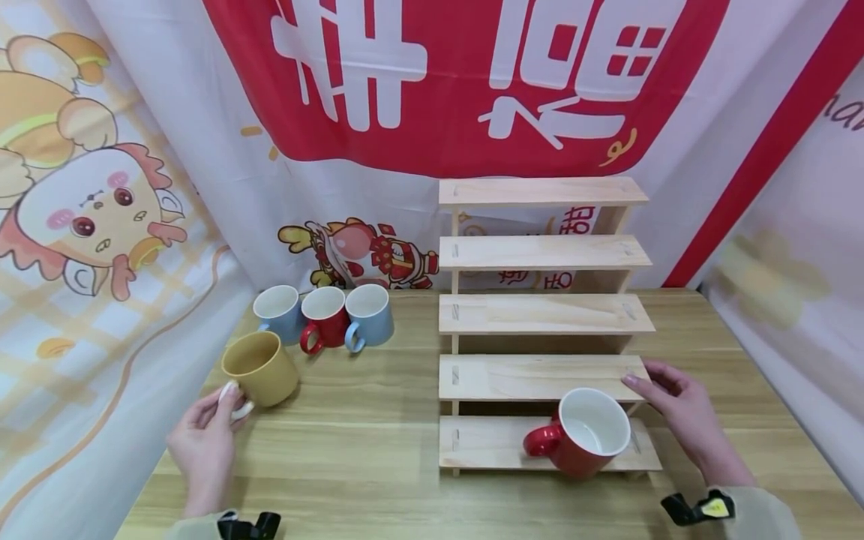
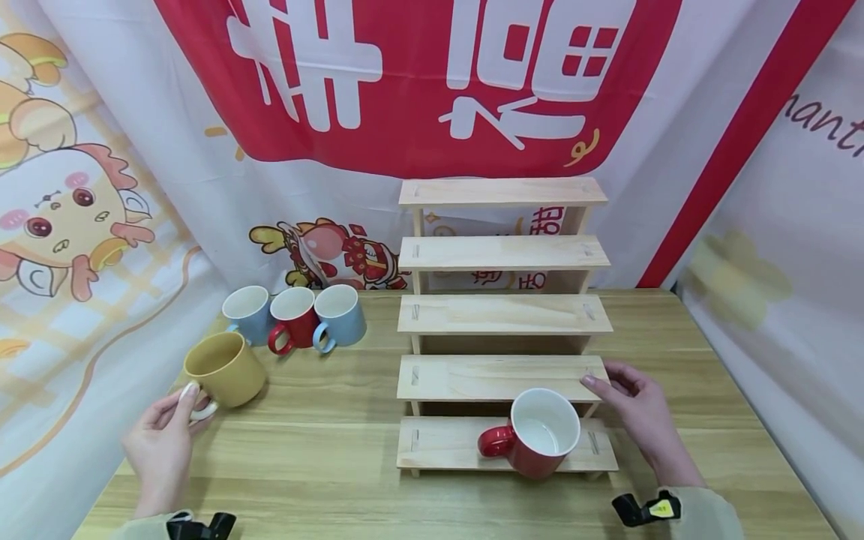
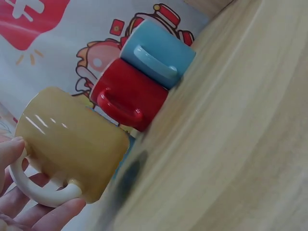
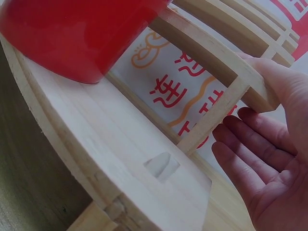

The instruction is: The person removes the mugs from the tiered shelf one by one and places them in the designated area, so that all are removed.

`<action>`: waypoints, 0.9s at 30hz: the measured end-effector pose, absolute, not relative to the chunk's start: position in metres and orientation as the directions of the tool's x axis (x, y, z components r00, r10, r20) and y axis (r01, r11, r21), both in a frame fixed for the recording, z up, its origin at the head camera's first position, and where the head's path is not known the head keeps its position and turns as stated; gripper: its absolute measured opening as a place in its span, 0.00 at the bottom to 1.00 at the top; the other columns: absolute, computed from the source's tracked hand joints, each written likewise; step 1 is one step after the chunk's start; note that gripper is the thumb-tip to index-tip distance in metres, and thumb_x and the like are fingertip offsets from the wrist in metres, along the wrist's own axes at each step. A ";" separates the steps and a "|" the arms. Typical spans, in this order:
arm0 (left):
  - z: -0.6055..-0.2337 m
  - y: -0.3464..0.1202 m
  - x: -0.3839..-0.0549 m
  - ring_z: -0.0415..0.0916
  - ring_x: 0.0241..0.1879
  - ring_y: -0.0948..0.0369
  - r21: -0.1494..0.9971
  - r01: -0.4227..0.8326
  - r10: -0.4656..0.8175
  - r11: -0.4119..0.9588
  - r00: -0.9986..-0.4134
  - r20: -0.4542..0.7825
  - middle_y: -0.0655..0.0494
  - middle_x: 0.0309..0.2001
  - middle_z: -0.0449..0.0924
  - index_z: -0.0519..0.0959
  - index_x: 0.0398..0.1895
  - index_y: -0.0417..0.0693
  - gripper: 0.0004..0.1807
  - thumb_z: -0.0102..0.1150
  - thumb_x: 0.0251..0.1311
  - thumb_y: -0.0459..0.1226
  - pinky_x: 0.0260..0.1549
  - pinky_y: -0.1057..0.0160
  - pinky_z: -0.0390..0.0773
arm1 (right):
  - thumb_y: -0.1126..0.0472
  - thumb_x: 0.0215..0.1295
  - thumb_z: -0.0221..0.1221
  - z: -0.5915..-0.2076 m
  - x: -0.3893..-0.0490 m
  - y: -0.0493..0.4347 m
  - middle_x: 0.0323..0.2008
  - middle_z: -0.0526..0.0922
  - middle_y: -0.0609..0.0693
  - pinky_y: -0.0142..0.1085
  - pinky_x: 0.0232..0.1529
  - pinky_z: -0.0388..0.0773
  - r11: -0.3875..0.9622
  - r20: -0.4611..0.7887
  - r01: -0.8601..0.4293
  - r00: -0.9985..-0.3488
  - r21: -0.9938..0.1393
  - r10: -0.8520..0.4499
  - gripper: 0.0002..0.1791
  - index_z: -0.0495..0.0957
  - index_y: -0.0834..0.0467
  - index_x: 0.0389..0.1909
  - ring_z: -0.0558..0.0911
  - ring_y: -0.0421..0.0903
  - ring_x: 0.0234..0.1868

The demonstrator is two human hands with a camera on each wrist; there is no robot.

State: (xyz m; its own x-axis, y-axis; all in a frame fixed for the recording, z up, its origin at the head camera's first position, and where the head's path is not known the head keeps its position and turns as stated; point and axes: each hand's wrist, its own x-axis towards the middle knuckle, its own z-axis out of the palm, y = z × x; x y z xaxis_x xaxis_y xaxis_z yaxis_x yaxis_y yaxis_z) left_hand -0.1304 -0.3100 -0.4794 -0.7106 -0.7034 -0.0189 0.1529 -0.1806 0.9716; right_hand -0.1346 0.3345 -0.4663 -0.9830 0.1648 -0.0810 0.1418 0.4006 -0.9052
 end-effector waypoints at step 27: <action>-0.452 -0.254 -0.127 0.80 0.57 0.59 0.926 0.285 -0.628 0.246 -0.681 0.376 0.46 0.56 0.83 0.84 0.56 0.42 0.27 0.79 0.50 0.28 0.61 0.66 0.74 | 0.46 0.72 0.63 -0.467 -0.135 0.336 0.50 0.76 0.41 0.23 0.43 0.79 0.398 -0.060 0.118 -0.986 -0.910 0.154 0.37 0.67 0.70 0.68 0.75 0.33 0.47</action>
State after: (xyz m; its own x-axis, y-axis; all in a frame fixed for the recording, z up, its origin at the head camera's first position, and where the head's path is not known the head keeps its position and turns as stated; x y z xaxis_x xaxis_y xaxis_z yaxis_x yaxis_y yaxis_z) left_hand -0.1274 -0.2538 -0.4521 -0.6810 -0.6281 0.3764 0.2847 0.2464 0.9264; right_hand -0.1347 0.3359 -0.4672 -0.9862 0.1543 -0.0601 0.1177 0.3982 -0.9097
